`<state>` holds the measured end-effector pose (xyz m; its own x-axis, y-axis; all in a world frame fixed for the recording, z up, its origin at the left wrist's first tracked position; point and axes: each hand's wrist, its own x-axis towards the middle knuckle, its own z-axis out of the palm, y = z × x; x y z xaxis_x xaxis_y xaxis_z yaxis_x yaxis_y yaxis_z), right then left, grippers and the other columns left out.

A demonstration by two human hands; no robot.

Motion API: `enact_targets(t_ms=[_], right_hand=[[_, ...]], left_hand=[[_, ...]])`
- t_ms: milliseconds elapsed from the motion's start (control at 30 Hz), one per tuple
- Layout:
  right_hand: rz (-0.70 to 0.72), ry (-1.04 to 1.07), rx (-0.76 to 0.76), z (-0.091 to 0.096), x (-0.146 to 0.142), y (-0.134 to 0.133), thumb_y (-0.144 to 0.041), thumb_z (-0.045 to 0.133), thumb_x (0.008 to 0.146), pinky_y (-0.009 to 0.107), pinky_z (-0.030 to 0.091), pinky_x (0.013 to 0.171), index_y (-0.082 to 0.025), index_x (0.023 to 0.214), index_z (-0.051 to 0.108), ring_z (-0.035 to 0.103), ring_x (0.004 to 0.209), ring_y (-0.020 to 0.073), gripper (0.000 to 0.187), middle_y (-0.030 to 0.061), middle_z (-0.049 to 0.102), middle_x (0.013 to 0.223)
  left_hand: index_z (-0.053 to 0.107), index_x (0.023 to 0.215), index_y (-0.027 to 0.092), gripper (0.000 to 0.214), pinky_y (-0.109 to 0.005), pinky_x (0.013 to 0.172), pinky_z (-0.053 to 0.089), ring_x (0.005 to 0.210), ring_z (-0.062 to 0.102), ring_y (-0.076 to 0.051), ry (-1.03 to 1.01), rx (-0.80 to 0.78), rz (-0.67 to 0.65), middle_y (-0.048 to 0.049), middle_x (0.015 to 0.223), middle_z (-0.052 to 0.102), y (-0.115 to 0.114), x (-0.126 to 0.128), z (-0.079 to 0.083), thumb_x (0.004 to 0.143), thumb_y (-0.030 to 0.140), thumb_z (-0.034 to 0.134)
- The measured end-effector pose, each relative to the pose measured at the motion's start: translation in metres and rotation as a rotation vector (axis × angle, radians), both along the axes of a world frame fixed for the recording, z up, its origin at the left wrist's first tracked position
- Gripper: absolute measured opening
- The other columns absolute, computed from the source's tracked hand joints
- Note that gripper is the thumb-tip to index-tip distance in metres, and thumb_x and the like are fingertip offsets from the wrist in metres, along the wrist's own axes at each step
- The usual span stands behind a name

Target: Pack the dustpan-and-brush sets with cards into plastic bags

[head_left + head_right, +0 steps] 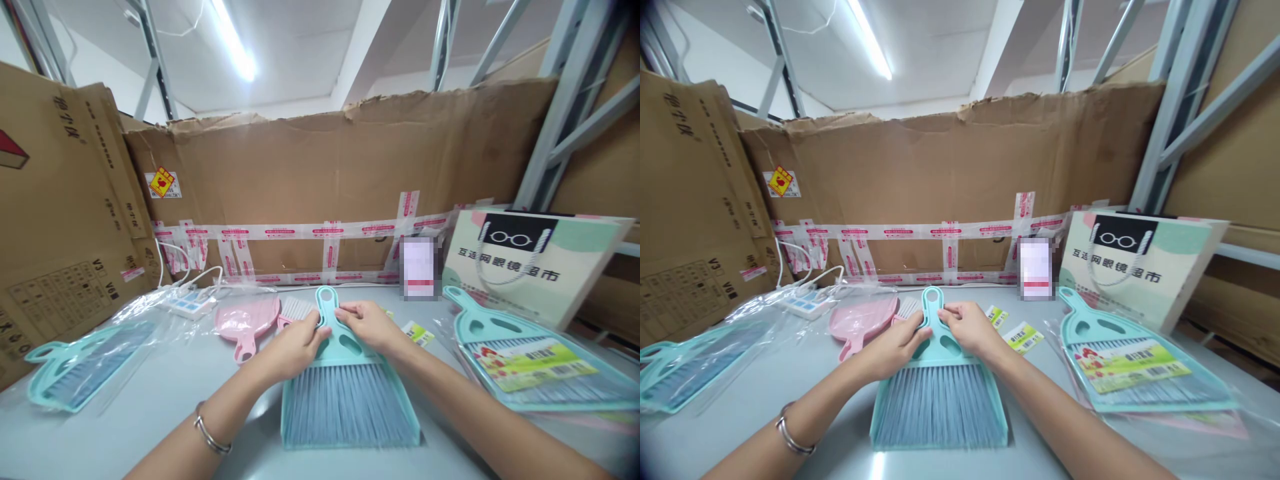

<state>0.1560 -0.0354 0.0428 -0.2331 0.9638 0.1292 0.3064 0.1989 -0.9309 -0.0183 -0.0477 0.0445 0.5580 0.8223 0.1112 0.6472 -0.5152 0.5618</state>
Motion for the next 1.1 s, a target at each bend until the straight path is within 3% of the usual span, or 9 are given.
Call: enact_targets(t_ms=[233,367,467,567,667,767,833,967,1100], right_hand=[[-0.059,-0.038,0.028,0.0,-0.003,-0.003,-0.039,0.053,0.069,0.023,0.022,0.046,-0.018,0.049,0.037,0.029,0.048,0.0063,0.033,-0.0059,0.031,0.047],[0.036,0.087,-0.053,-0.001,-0.001,-0.004,-0.045,0.057,0.068,0.023,0.032,0.049,-0.015,0.059,0.052,0.041,0.051,0.0084,0.032,-0.0034,0.047,0.052],[0.117,0.245,-0.133,0.003,0.013,0.001,-0.051,0.061,0.066,0.029,0.044,0.064,-0.015,0.08,0.062,0.057,0.065,0.0142,0.038,0.0034,0.063,0.072],[-0.077,0.253,-0.068,0.006,0.041,0.013,-0.048,0.064,0.067,0.032,0.045,0.082,-0.018,0.094,0.063,0.061,0.086,0.0181,0.041,0.0089,0.067,0.094],[-0.169,-0.03,-0.01,0.0,0.072,0.027,-0.043,0.06,0.071,0.035,0.043,0.086,-0.017,0.091,0.063,0.061,0.092,0.0217,0.033,0.0103,0.067,0.096],[-0.129,-0.501,0.014,-0.01,0.096,0.033,-0.036,0.06,0.069,0.037,0.043,0.082,-0.017,0.083,0.065,0.06,0.088,0.0245,0.024,0.0098,0.067,0.092],[-0.072,-0.722,-0.008,-0.013,0.107,0.03,-0.032,0.064,0.062,0.036,0.043,0.079,-0.018,0.086,0.064,0.059,0.088,0.0249,0.028,0.0093,0.064,0.096],[0.055,-0.878,-0.042,-0.01,0.113,0.021,-0.031,0.074,0.043,0.033,0.043,0.077,-0.021,0.097,0.059,0.054,0.095,0.0255,0.056,0.0064,0.057,0.103],[0.074,-1.023,-0.093,-0.01,0.111,0.022,-0.036,0.074,0.04,0.035,0.041,0.078,-0.019,0.095,0.055,0.05,0.096,0.0275,0.061,0.0074,0.053,0.1]], left_hand=[[0.045,0.103,0.021,0.033,-0.032,0.082,0.039,0.089,0.057,-0.021,0.005,-0.029,0.004,-0.0071,0.097,0.062,0.001,0.001,0.0,0.089,0.044,0.026],[0.045,0.102,0.021,0.033,-0.032,0.083,0.038,0.088,0.056,-0.021,-0.023,-0.045,-0.006,-0.0052,0.094,0.061,0.0,0.001,0.002,0.089,0.044,0.027],[0.045,0.101,0.021,0.032,-0.031,0.083,0.038,0.086,0.054,-0.019,-0.073,-0.053,-0.015,-0.0039,0.093,0.059,0.002,0.0,0.002,0.089,0.044,0.027],[0.045,0.094,0.019,0.033,-0.031,0.078,0.038,0.084,0.052,-0.019,-0.088,-0.068,-0.001,-0.0038,0.093,0.056,0.006,-0.003,0.0,0.088,0.046,0.027],[0.045,0.089,0.019,0.033,-0.03,0.078,0.038,0.084,0.05,-0.018,-0.09,-0.071,0.014,-0.0028,0.09,0.054,0.012,-0.005,-0.003,0.087,0.048,0.028],[0.046,0.088,0.019,0.035,-0.029,0.077,0.037,0.083,0.049,-0.017,-0.095,-0.076,0.031,-0.0013,0.088,0.053,0.015,-0.008,-0.005,0.086,0.05,0.029],[0.047,0.089,0.02,0.036,-0.029,0.078,0.037,0.082,0.049,-0.017,-0.093,-0.082,0.039,-0.0009,0.086,0.054,0.016,-0.009,-0.005,0.086,0.051,0.03],[0.05,0.095,0.02,0.037,-0.029,0.083,0.037,0.088,0.049,-0.018,-0.104,-0.096,0.037,-0.0016,0.092,0.056,0.015,-0.01,-0.003,0.085,0.051,0.033],[0.052,0.101,0.019,0.041,-0.03,0.085,0.037,0.094,0.051,-0.019,-0.122,-0.155,0.058,-0.0028,0.1,0.058,0.014,-0.011,0.0,0.084,0.053,0.035]])
